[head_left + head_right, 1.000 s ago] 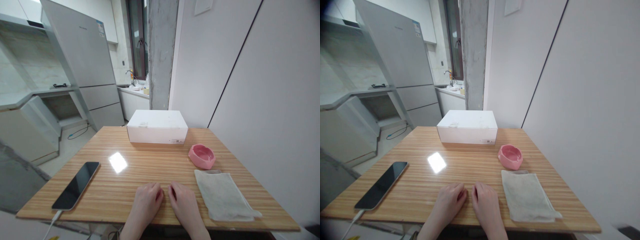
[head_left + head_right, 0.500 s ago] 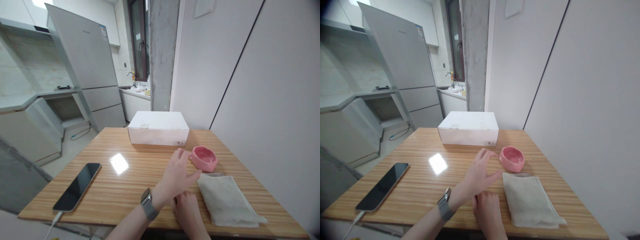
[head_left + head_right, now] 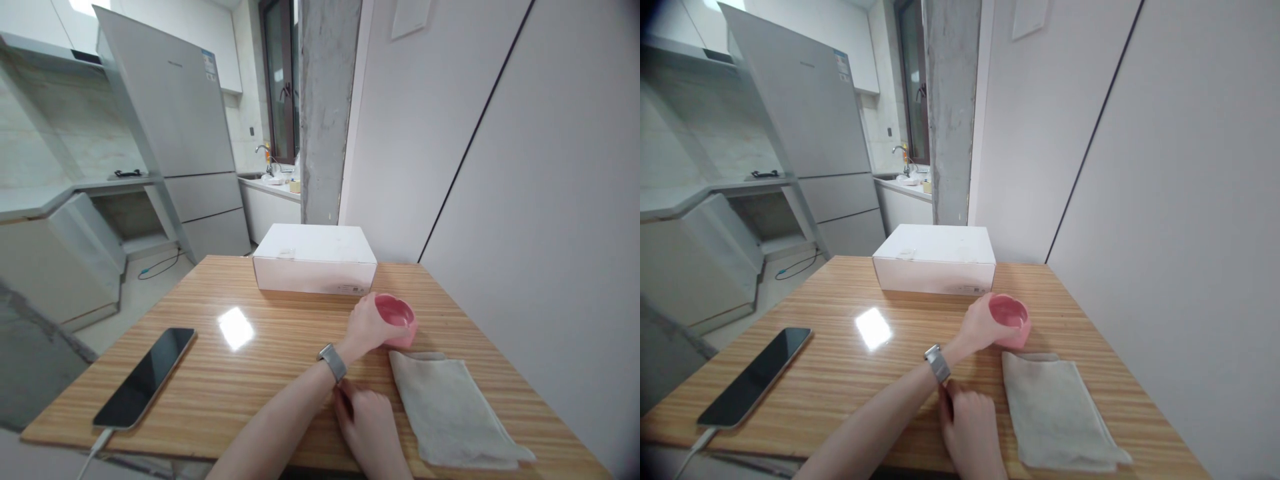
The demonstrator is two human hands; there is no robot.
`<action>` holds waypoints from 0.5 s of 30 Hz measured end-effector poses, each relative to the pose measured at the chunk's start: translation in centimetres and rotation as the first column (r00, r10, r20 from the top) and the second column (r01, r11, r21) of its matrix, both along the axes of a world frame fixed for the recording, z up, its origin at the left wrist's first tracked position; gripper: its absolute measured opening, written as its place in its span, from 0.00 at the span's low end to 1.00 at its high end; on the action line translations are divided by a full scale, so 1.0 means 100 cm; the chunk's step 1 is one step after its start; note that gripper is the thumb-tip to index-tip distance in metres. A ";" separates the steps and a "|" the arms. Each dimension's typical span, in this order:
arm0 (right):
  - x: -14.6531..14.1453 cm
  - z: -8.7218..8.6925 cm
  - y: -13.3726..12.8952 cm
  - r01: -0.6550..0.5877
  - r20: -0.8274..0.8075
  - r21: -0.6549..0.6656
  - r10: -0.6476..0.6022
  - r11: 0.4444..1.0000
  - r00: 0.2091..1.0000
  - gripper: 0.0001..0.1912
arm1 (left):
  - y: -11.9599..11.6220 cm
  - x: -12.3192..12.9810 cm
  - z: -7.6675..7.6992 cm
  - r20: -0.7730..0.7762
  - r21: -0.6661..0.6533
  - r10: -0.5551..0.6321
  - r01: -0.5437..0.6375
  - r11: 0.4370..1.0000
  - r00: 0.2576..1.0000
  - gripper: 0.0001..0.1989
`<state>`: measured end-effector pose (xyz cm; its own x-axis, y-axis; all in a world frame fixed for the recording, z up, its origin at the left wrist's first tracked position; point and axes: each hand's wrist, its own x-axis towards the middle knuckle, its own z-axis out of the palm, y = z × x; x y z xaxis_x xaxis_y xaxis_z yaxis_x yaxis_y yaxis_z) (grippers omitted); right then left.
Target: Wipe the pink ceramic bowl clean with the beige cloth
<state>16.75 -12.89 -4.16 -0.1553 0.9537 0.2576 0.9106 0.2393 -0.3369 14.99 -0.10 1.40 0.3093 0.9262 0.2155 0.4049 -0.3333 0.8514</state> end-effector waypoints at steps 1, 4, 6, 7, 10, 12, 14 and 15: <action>0.000 -0.001 0.001 -0.002 -0.005 0.019 0.002 1.000 1.000 0.12 | -0.001 -0.014 0.003 0.024 0.010 0.023 -0.023 1.000 0.999 0.32; -0.001 -0.003 0.002 -0.015 -0.021 0.053 0.017 0.998 1.000 0.15 | -0.004 -0.067 0.010 0.101 0.027 0.114 -0.118 0.993 0.988 0.30; -0.001 -0.002 0.001 -0.022 -0.039 0.052 0.024 0.998 0.999 0.16 | -0.006 -0.109 0.014 0.088 0.003 0.194 -0.195 0.981 0.977 0.31; -0.001 -0.002 0.001 -0.021 -0.048 0.049 0.024 0.999 0.999 0.17 | -0.006 -0.130 0.015 0.065 -0.019 0.247 -0.247 0.969 0.967 0.31; -0.002 -0.001 0.000 -0.014 -0.063 0.050 0.017 0.999 0.998 0.17 | -0.005 -0.188 0.015 -0.049 -0.003 0.457 -0.457 0.889 0.888 0.31; -0.002 -0.002 0.000 -0.007 -0.049 0.059 0.010 0.998 0.999 0.17 | -0.003 -0.219 0.012 -0.111 0.036 0.559 -0.559 0.828 0.822 0.32; -0.002 -0.003 0.000 0.001 -0.033 0.072 0.001 0.997 0.999 0.17 | 0.001 -0.242 0.008 -0.134 0.067 0.629 -0.626 0.777 0.766 0.34; -0.002 -0.004 0.000 0.001 -0.031 0.078 0.001 0.997 1.000 0.17 | 0.004 -0.250 0.006 -0.144 0.071 0.654 -0.651 0.756 0.743 0.36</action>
